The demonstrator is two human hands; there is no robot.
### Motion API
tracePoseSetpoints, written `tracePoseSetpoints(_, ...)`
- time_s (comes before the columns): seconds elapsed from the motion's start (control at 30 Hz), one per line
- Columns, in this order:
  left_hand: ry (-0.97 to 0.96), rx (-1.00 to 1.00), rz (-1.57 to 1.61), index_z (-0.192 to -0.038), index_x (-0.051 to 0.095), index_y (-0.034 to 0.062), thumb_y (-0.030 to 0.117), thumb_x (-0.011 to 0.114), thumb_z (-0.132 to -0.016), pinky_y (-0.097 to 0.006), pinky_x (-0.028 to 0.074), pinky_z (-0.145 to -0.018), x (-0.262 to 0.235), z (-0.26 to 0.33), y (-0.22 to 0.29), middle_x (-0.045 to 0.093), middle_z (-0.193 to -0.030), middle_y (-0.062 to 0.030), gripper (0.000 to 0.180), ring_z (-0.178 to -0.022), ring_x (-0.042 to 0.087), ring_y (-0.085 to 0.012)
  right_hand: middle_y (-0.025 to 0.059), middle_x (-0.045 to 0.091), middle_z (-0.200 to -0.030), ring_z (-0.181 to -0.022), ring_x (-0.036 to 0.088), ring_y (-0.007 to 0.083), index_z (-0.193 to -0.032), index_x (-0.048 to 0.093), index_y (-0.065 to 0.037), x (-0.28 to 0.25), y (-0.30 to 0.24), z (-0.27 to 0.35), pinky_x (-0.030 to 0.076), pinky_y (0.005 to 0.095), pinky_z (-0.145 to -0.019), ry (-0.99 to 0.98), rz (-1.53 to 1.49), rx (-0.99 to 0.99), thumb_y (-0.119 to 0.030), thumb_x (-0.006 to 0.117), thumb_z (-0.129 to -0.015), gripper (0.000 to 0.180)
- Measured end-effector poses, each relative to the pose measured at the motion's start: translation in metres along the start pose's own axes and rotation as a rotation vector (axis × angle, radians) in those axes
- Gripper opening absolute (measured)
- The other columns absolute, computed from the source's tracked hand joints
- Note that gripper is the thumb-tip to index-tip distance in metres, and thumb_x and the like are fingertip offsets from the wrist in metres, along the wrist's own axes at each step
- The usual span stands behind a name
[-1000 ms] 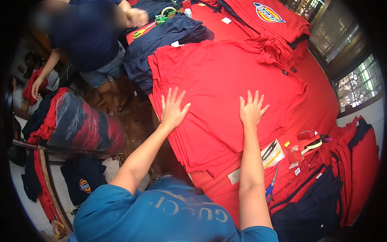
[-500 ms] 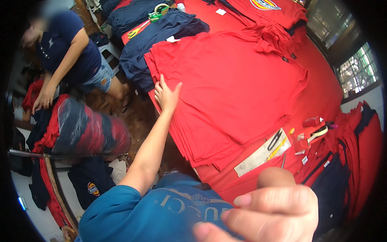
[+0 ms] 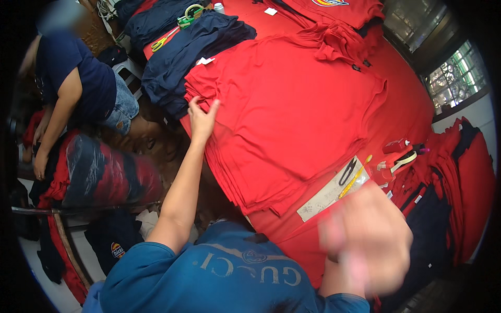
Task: The person uses blue-handled scissors to cut tags off a stack of red t-shirts on a table. They repeatedly pick up shirts, cut the tags, and place them in a pile. Later, they handle a notepad and pen, appearing to write on it.
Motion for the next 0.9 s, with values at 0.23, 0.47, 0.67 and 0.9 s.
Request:
tracePoseSetpoints(0.23,-0.02,0.185,-0.305,-0.15,0.025,0.0182,0.03,0.062,-0.09,-0.046,0.045,-0.094,0.016,-0.064,0.034,0.036,-0.131,-0.0343,0.071,-0.111,0.052,-0.0486,0.0161,0.036,-0.149,-0.141,0.028,0.0334,-0.139,0.048,-0.013,0.166,0.117,0.189,0.018,0.06,-0.112,-0.833,0.361,0.346,-0.033,0.066,-0.085,0.06)
tracePoseSetpoints(0.47,-0.02,0.196,-0.164,-0.148,0.033,0.0109,-0.005,0.046,-0.081,-0.041,0.042,-0.099,0.006,-0.13,-0.029,0.045,-0.124,-0.0284,0.069,-0.112,0.053,-0.0411,0.0068,0.062,-0.125,-0.128,0.049,0.0209,-0.124,0.061,-0.011,0.121,0.096,0.22,0.023,0.0475,-0.117,-0.973,-0.258,0.526,-0.023,0.057,-0.094,0.033)
tracePoseSetpoints(0.67,0.265,0.501,-0.071,-0.136,0.039,-0.0038,0.009,0.063,-0.086,-0.044,0.038,-0.103,-0.025,-0.024,0.002,0.042,-0.128,-0.0265,0.057,-0.118,0.046,-0.0406,0.0157,0.063,-0.104,-0.101,0.058,0.0299,-0.105,0.066,0.001,-0.038,0.135,0.216,0.045,0.0372,-0.091,-0.121,0.524,0.74,-0.007,0.059,-0.088,0.02)
tracePoseSetpoints(0.9,-0.071,0.38,-0.399,-0.094,0.051,0.0034,0.046,0.075,-0.077,-0.042,0.043,-0.081,-0.025,0.098,-0.008,0.054,-0.093,-0.0134,0.052,-0.089,0.053,-0.0319,0.0179,0.054,-0.102,-0.098,0.052,0.0367,-0.117,0.054,-0.004,-0.127,0.145,0.288,0.042,0.0461,-0.086,-0.222,1.076,1.062,-0.014,0.072,-0.078,0.044)
Point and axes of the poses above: each hand's wrist, its own z-axis away from the middle knuckle, its own x-axis out of the palm, y = z × x, the point moved 5 cm from there along -z, towards the middle knuckle
